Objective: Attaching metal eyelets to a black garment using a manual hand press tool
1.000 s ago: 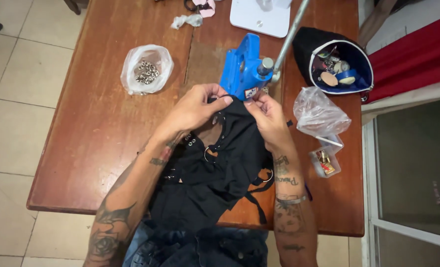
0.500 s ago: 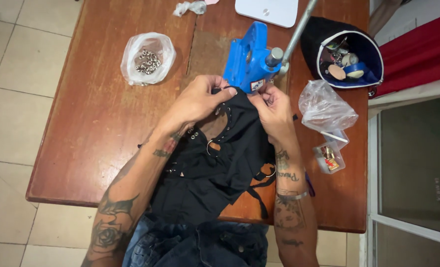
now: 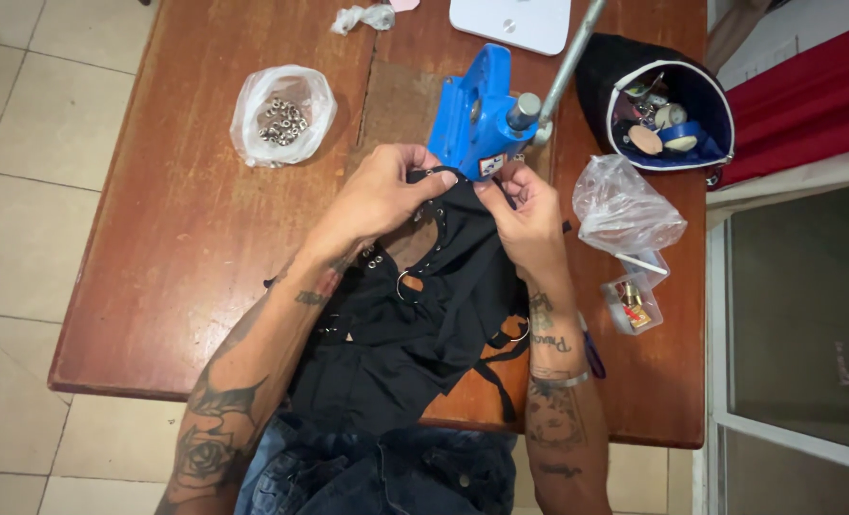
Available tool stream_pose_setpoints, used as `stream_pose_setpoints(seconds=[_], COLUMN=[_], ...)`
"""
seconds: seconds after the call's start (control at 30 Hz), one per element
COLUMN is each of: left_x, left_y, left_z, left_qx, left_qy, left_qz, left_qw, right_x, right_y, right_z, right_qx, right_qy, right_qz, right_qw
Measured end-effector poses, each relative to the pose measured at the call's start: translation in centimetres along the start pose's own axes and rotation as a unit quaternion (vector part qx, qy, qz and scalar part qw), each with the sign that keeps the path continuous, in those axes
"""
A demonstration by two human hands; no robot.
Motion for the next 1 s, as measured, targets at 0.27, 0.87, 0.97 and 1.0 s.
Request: stream_pose_setpoints(seconds=[0.27,0.87,0.97,1.0], left_x=[0.7,-0.5,0.2,0.5], left_y=[-1.0,-2.4,-2.3,-2.1], left_z=[-1.6,1.7,1.7,1.7], left_qx=[-0.055,-0.012,-0.005,-0.004], left_qy=[0.047,-0.01,-0.022,-0.026], left_qz=[-0.018,0.359,0.349,0.348], left_qw=[0.997,0.933,0.937,0.937], right_x=[-0.1,-3.6,-2.2,-0.7], right_y=[-0.4,0.3,-0.6,-0.8], right_z=[-0.2,-1.3,-4.9,-6.7], right_qx=[-0.019,-0.004,-0.026,-0.048], right_qy=[0.002,0.003,-0.019,-0.046], right_qz=[0.008,-0.016,-0.035,-0.062], right_qw=[1.0,1.0,0.999,0.996])
Point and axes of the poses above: each hand's wrist, its own y-axis towards the middle knuckle, its own z-axis out of the palm, x = y × z, the point moved 5 cm from there along y, towards the middle knuckle, and after that the axes turned 11 degrees about -y, right-handed, at the moved point
